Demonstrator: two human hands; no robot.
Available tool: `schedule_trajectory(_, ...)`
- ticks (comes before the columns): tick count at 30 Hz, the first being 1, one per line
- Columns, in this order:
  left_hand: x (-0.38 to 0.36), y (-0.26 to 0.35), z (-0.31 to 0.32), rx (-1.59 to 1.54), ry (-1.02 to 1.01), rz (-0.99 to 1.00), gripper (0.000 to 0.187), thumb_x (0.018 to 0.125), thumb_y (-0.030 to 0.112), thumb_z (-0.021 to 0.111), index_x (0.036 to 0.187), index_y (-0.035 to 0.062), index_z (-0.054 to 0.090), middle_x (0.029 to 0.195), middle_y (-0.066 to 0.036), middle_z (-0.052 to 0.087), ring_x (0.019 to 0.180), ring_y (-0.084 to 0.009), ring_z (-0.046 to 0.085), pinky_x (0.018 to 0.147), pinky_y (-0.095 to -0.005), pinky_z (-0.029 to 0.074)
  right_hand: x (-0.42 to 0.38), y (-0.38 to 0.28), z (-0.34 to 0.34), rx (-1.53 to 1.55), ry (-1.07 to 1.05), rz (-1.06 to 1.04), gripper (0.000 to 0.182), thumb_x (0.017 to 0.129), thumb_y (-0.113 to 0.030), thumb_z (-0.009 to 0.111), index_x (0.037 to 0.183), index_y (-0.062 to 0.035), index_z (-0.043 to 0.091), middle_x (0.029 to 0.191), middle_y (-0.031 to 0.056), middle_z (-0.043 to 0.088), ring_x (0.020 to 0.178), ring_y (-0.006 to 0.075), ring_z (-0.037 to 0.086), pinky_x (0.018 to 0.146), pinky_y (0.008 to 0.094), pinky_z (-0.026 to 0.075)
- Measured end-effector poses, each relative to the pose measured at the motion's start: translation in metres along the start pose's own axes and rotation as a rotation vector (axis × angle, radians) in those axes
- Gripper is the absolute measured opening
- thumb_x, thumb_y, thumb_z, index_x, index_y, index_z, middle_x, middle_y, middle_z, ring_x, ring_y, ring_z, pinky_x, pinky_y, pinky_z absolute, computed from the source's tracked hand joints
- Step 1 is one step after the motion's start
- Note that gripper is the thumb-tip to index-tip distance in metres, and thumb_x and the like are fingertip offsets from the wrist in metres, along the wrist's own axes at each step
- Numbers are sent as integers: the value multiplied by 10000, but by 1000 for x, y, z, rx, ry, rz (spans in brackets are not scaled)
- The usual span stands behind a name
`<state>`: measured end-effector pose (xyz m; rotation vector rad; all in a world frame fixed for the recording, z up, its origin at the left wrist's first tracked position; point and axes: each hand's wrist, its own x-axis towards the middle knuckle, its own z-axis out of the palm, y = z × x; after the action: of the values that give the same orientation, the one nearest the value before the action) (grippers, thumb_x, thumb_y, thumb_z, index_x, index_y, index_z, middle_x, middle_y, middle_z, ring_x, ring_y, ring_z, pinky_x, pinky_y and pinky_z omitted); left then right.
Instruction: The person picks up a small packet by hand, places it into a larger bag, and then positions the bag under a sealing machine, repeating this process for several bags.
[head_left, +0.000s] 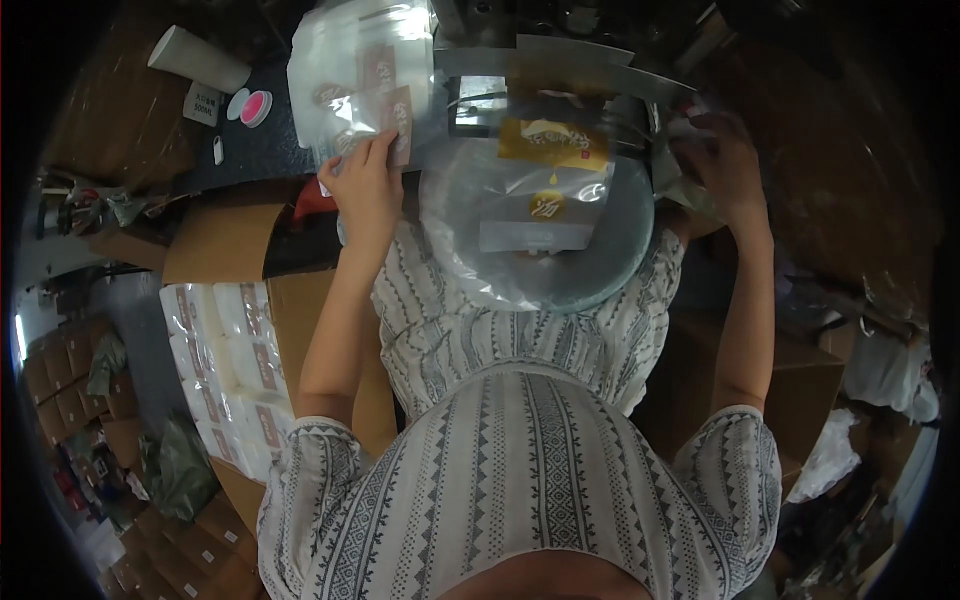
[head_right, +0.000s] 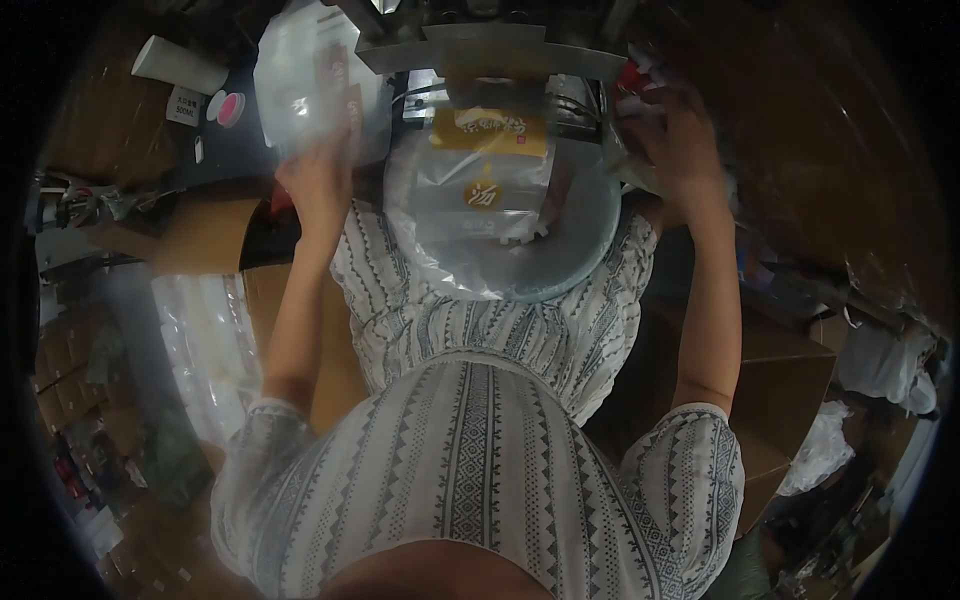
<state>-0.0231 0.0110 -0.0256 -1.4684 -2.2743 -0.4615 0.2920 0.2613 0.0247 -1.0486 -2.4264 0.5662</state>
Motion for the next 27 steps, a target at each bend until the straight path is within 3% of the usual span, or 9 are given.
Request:
schedule_trajectory(3, 3, 0, -8, -5, 5, 18, 221, 820, 97, 633, 1038, 130, 629, 930, -34, 637, 875, -213, 608, 935, -425, 304, -2, 14, 2, -50, -20, 34, 292, 814, -75, 604, 1100, -18, 595, 1082, 172, 593, 947, 315, 623, 773, 371, 496)
schedule_trajectory(5, 5, 0, -13, -51, -19, 11, 134, 833, 105, 627, 965, 110, 654, 883, -59, 642, 833, -228, 617, 942, -418, 299, -4, 19, 8, -115, 71, -72, 290, 805, -92, 622, 1085, -28, 582, 1026, 194, 612, 937, 394, 605, 800, 423, 485)
schedule_trajectory(9, 4, 0, -20, -113, -64, -8, 93, 829, 108, 633, 914, 82, 661, 837, -84, 633, 784, -267, 619, 845, -392, 402, -12, -1, -2, -53, 82, -21, 284, 825, -101, 615, 1093, -23, 563, 979, 192, 638, 879, 392, 627, 750, 417, 500)
schedule_trajectory(12, 1, 18, -30, -337, -14, -121, 80, 820, 110, 642, 878, 60, 662, 807, -97, 622, 731, -302, 614, 678, -377, 473, -15, -32, -8, 166, 195, 164, 287, 830, -100, 624, 1099, -29, 555, 949, 183, 654, 846, 350, 650, 712, 386, 515)
schedule_trajectory(15, 2, 38, -39, -357, 41, -11, 80, 803, 96, 655, 872, 56, 659, 795, -95, 613, 688, -315, 608, 561, -377, 477, -16, -72, -6, 324, 18, 113, 240, 839, -104, 647, 1070, -49, 607, 1026, 109, 664, 892, 193, 638, 754, 307, 490)
schedule_trajectory(18, 7, 58, -52, -399, 62, -11, 79, 790, 82, 662, 865, 58, 657, 800, -93, 614, 682, -302, 612, 563, -369, 475, -13, -108, 7, 314, -174, -68, 252, 829, -115, 673, 1065, -48, 615, 1010, 85, 668, 903, 174, 634, 761, 310, 491)
schedule_trajectory(20, 9, 65, -56, -449, 79, 47, 73, 779, 63, 665, 850, 57, 656, 774, -92, 609, 678, -285, 614, 549, -353, 473, -7, -111, 22, 138, -2, -514, 253, 833, -123, 672, 1066, -41, 619, 1003, 73, 666, 897, 164, 630, 771, 314, 493)
schedule_trajectory(24, 5, 70, -47, -594, -83, 126, 83, 788, 89, 666, 867, 64, 669, 759, -96, 610, 656, -277, 607, 541, -330, 471, -3, -117, 23, 278, -213, -520, 284, 836, -129, 670, 1102, -45, 615, 996, 80, 664, 904, 187, 635, 783, 314, 496)
schedule_trajectory(27, 11, 82, -27, -861, -306, 70, 112, 825, 125, 660, 907, 52, 682, 780, -102, 641, 658, -215, 643, 541, -305, 474, 2, -104, 28, 512, -321, -167, 307, 838, -131, 667, 1129, -55, 610, 1007, 89, 663, 909, 226, 642, 788, 312, 496)
